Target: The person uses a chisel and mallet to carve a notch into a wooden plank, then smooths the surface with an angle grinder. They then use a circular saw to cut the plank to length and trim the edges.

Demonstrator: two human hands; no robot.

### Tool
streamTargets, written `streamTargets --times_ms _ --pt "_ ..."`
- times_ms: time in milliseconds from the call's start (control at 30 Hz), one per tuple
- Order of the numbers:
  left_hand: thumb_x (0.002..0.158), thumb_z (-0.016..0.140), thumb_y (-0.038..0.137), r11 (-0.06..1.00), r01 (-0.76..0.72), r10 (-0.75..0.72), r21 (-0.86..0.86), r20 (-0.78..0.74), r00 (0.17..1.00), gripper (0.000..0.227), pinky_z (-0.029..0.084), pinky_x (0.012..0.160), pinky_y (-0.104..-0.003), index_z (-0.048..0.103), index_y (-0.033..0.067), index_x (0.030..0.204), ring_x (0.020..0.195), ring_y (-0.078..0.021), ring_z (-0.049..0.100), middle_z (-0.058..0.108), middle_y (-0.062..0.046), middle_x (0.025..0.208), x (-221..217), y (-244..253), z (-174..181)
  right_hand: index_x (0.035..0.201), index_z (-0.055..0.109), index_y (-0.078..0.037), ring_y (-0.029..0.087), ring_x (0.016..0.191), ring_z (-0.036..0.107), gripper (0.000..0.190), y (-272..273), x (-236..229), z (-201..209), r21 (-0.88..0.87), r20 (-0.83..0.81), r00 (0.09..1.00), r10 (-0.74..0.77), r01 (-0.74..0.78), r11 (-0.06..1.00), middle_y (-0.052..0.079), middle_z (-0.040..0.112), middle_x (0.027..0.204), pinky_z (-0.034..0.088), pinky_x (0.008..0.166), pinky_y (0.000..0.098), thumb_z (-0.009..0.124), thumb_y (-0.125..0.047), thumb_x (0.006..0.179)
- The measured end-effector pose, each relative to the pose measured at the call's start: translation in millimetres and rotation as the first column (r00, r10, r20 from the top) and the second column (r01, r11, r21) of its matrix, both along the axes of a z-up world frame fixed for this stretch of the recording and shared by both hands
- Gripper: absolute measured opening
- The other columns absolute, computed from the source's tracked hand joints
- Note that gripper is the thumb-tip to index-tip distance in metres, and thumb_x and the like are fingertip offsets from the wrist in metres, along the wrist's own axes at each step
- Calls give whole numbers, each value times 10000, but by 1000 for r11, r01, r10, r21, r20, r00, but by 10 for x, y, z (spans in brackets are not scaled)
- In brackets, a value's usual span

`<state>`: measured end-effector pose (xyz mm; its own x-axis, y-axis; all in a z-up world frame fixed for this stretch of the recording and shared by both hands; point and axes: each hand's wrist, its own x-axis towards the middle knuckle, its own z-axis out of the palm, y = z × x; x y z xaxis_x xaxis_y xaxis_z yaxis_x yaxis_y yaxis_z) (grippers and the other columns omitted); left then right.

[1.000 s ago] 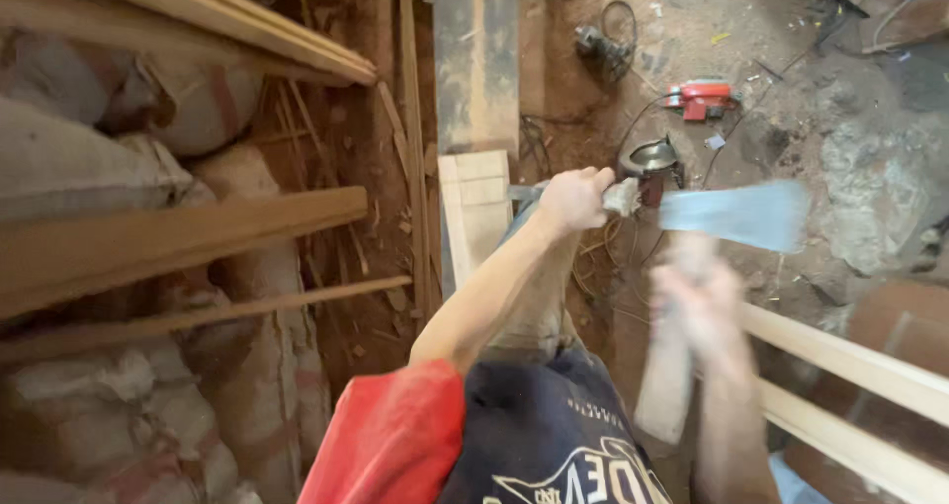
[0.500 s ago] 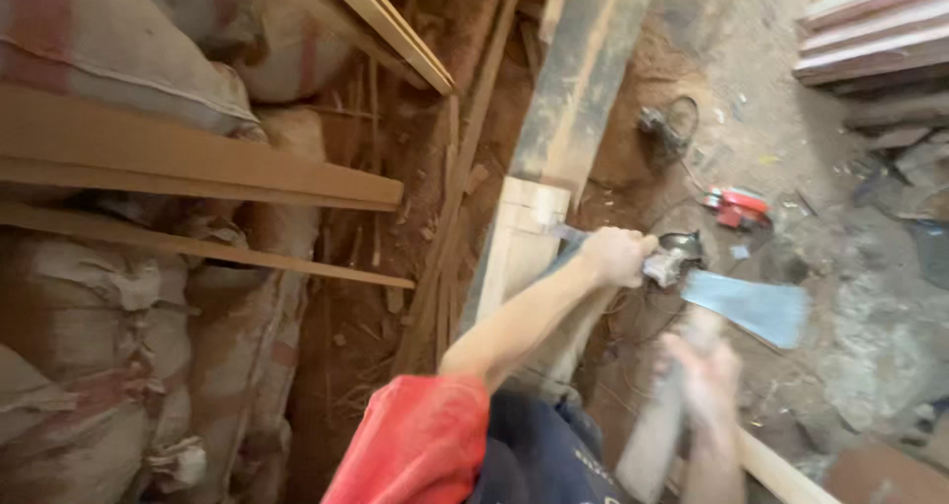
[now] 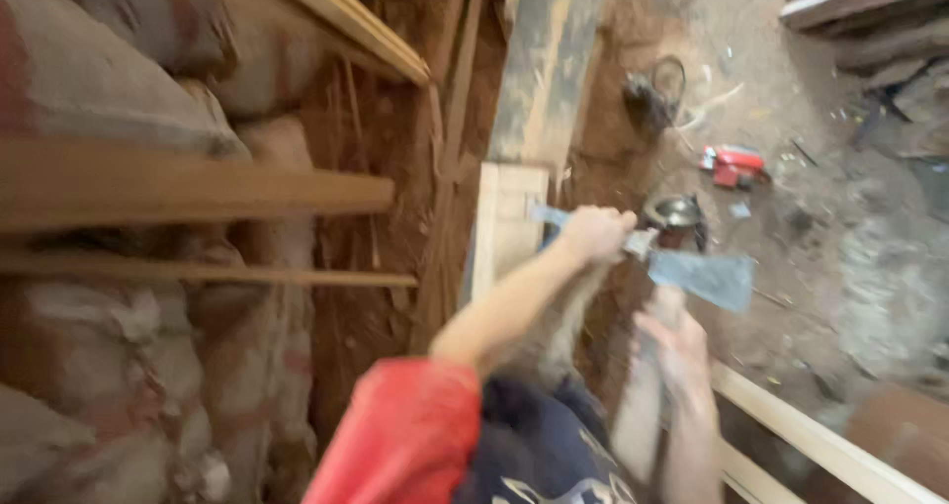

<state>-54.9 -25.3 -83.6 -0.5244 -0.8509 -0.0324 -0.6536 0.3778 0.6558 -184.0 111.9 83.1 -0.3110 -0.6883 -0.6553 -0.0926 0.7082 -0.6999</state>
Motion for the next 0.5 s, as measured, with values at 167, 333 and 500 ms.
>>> streamTargets --times_ms 167,333,500 --pt "772 738 231 890 -353 314 289 173 933 182 617 732 -442 710 156 936 873 -304 758 759 -121 952 -450 -184 -61 1105 559 -21 220 573 601 257 221 -347 -113 -37 17 982 -190 191 981 93 588 787 497 463 365 670 -85 882" --pt "696 760 259 998 -45 46 35 -28 999 338 587 661 -480 616 115 967 781 -339 737 731 -137 850 -203 6 253 1106 530 -25 202 610 598 258 223 -327 -132 5 180 943 -279 283 959 81 573 806 500 482 344 650 -99 890" --pt "653 757 276 998 -15 7 -54 -136 991 348 574 639 -485 615 130 935 756 -337 726 724 -110 809 -30 -50 388 1155 537 -26 205 582 595 291 31 -211 105 -39 113 970 -214 220 975 81 577 803 491 459 354 648 -96 895"
